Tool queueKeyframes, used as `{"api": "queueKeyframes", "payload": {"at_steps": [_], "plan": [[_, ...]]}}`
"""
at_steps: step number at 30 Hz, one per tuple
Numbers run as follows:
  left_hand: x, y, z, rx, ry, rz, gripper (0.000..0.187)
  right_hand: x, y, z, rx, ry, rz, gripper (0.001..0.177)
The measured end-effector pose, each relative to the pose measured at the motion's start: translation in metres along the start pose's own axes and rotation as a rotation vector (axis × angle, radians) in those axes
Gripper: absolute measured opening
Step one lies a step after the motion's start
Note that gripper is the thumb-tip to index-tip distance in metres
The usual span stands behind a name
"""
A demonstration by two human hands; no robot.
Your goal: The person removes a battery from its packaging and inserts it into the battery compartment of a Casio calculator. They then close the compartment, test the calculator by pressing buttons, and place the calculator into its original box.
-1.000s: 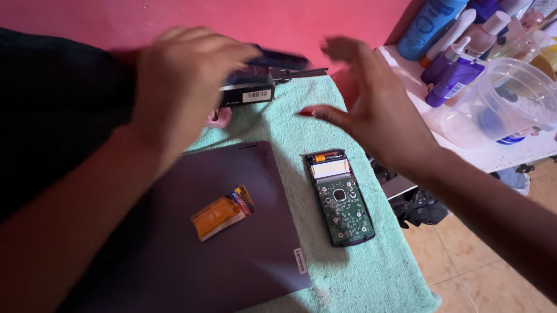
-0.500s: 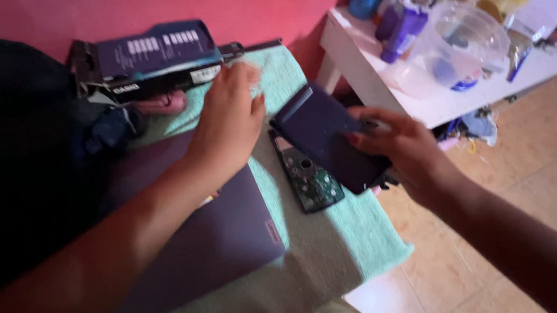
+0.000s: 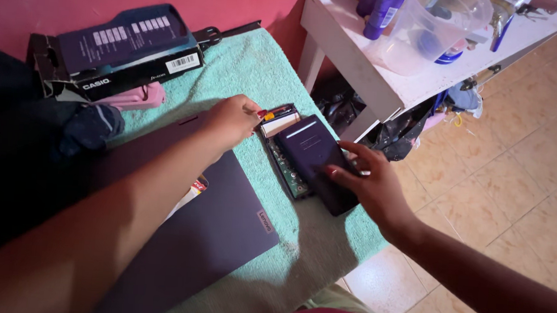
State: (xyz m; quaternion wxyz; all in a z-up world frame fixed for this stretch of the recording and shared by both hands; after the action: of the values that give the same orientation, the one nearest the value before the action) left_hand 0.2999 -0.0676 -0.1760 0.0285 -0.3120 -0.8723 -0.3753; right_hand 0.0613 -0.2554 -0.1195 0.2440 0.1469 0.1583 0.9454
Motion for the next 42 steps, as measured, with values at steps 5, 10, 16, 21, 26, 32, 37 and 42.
{"api": "queueKeyframes", "payload": {"at_steps": [5, 10, 16, 21, 26, 32, 37, 42], "plan": [[-0.023, -0.011, 0.022, 0.246, -0.004, 0.138, 0.028, 0.013, -0.020, 0.032, 0.291, 0.315, -0.036, 0.105], [-0.026, -0.012, 0.026, 0.270, 0.013, 0.179, 0.029, 0.012, -0.031, 0.038, 0.357, 0.305, -0.054, 0.103], [-0.015, -0.007, 0.015, 0.285, 0.032, 0.249, 0.037, 0.011, -0.049, 0.053, 0.285, 0.301, -0.071, 0.099], [-0.018, -0.006, 0.014, 0.308, 0.048, 0.257, 0.040, 0.009, -0.063, 0.058, 0.379, 0.347, -0.103, 0.102], [-0.023, -0.008, 0.021, 0.343, 0.070, 0.248, 0.039, 0.010, -0.060, 0.059, 0.377, 0.391, -0.158, 0.103], [-0.028, -0.009, 0.025, 0.380, 0.073, 0.246, 0.036, -0.001, -0.065, 0.055, 0.396, 0.432, -0.157, 0.101], [-0.031, -0.014, 0.028, 0.386, 0.079, 0.273, 0.033, 0.000, -0.070, 0.056, 0.452, 0.463, -0.102, 0.104], [-0.040, -0.016, 0.031, 0.394, 0.105, 0.308, 0.025, -0.002, -0.073, 0.060, 0.467, 0.441, -0.080, 0.108]]}}
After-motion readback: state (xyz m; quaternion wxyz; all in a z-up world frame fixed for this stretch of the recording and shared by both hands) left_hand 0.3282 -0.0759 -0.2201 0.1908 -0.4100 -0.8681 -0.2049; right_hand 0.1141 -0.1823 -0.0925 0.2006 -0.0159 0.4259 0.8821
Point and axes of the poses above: each hand's wrist, its own x-axis away from the middle knuckle, its own y-axis out of the back of the hand, z = x × y, the point moved 10 cm from there along -x, towards the middle knuckle, and after that the axes turned 14 degrees about -x, right-handed, at the moved point
